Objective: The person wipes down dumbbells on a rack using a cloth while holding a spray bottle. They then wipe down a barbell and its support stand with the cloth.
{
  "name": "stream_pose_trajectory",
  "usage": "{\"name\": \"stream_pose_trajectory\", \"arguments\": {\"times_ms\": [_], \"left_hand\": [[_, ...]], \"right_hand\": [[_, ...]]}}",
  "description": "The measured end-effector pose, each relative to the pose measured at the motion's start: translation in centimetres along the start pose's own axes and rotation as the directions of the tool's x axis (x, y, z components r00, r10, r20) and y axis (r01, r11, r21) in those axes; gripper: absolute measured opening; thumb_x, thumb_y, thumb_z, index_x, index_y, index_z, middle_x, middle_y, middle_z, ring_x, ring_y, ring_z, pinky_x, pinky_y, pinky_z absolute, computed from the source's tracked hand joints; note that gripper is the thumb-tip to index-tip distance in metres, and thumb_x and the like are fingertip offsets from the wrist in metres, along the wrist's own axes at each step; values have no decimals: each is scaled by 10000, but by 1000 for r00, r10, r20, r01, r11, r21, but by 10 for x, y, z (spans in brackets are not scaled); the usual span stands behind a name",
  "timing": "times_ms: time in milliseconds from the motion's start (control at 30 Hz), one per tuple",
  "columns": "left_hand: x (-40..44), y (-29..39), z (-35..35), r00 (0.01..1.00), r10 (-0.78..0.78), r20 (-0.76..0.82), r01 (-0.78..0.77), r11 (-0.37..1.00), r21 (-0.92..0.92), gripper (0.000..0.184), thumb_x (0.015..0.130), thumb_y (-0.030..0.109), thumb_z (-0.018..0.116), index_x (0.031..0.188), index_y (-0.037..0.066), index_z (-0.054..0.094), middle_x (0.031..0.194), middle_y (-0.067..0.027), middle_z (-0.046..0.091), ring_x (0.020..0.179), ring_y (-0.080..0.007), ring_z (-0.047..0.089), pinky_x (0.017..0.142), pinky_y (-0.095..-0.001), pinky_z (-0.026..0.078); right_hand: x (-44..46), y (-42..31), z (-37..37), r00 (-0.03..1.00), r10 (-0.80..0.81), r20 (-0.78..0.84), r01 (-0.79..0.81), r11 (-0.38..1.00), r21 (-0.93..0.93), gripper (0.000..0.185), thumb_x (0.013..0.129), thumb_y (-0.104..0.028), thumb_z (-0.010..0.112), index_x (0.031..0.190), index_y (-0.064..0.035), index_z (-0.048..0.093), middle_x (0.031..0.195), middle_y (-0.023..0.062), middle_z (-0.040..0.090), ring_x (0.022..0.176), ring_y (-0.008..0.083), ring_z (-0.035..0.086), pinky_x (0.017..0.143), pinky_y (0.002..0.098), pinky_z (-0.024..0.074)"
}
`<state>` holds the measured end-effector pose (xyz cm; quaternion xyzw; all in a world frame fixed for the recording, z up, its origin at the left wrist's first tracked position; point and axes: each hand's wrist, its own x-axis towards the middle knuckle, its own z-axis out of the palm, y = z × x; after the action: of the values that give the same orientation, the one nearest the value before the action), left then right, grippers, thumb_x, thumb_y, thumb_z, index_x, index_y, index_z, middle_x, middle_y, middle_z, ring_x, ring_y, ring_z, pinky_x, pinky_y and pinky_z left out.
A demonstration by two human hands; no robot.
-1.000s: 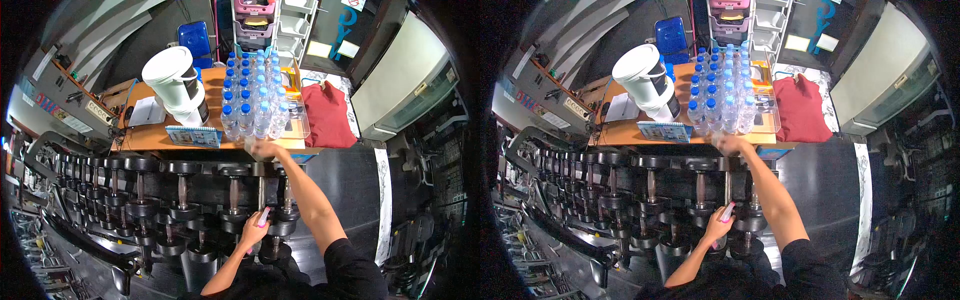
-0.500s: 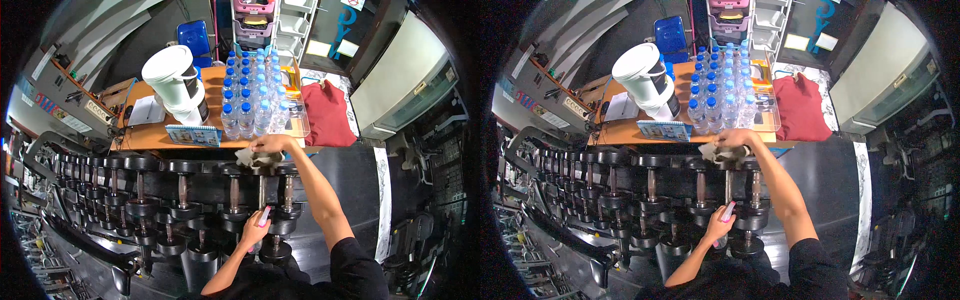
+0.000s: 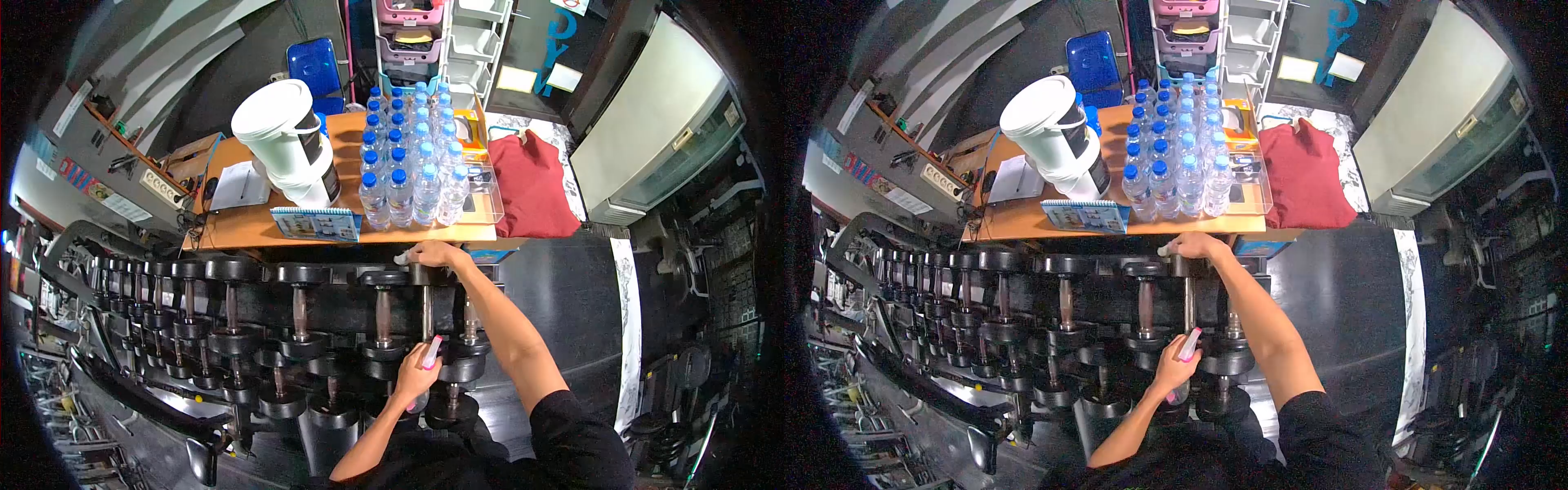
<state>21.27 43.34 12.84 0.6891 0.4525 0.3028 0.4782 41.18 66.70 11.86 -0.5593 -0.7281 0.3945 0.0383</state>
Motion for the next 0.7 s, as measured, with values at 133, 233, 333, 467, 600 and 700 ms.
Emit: {"name": "stream_pose_trajectory", "arguments": {"times_ms": [133,233,333,467,600,700], "left_hand": [[-2,-4,1,1000,-11,-21,11,1000,-6,195,817,140,657,973,29,615,901,-154,610,845,-399,615,721,-437,499],[-3,-2,3,998,-64,-23,64,998,2,221,821,168,664,997,41,625,945,-157,629,880,-407,622,735,-433,508],[-6,4,5,992,-70,-104,74,997,37,241,820,184,674,1015,48,634,960,-157,641,902,-415,624,753,-427,518],[-6,-6,4,994,66,-88,-65,998,12,244,830,130,668,1052,33,637,924,-134,649,837,-335,658,730,-392,530],[-8,-19,-3,992,125,-36,-128,985,-116,230,859,56,650,1084,15,636,882,-89,640,570,-165,627,543,-309,512],[-14,-16,0,993,104,-48,-111,979,-173,213,875,60,645,1081,8,629,848,-70,631,515,-133,596,480,-283,493]], "right_hand": [[-13,-14,-21,995,-74,63,82,987,-136,367,935,-326,508,1170,-95,671,1063,196,687,978,363,653,864,423,496],[-26,-20,-33,995,-89,41,97,960,-262,309,914,-274,529,1091,-78,689,964,194,698,887,362,671,792,427,514],[-57,-19,-52,985,-173,17,173,965,-196,261,899,-224,561,1054,-60,692,901,188,704,832,345,679,768,422,518],[-107,-31,-62,983,-172,-63,174,985,24,255,944,-205,550,1041,-4,674,835,171,673,781,244,632,778,380,494],[-103,-54,-9,731,-168,-662,267,963,50,243,949,-194,549,1029,9,654,1001,159,642,933,283,605,852,406,464],[-88,-75,37,782,-323,-533,-42,826,-562,208,858,-170,578,992,-89,715,1118,111,611,1047,289,568,858,434,437]]}}
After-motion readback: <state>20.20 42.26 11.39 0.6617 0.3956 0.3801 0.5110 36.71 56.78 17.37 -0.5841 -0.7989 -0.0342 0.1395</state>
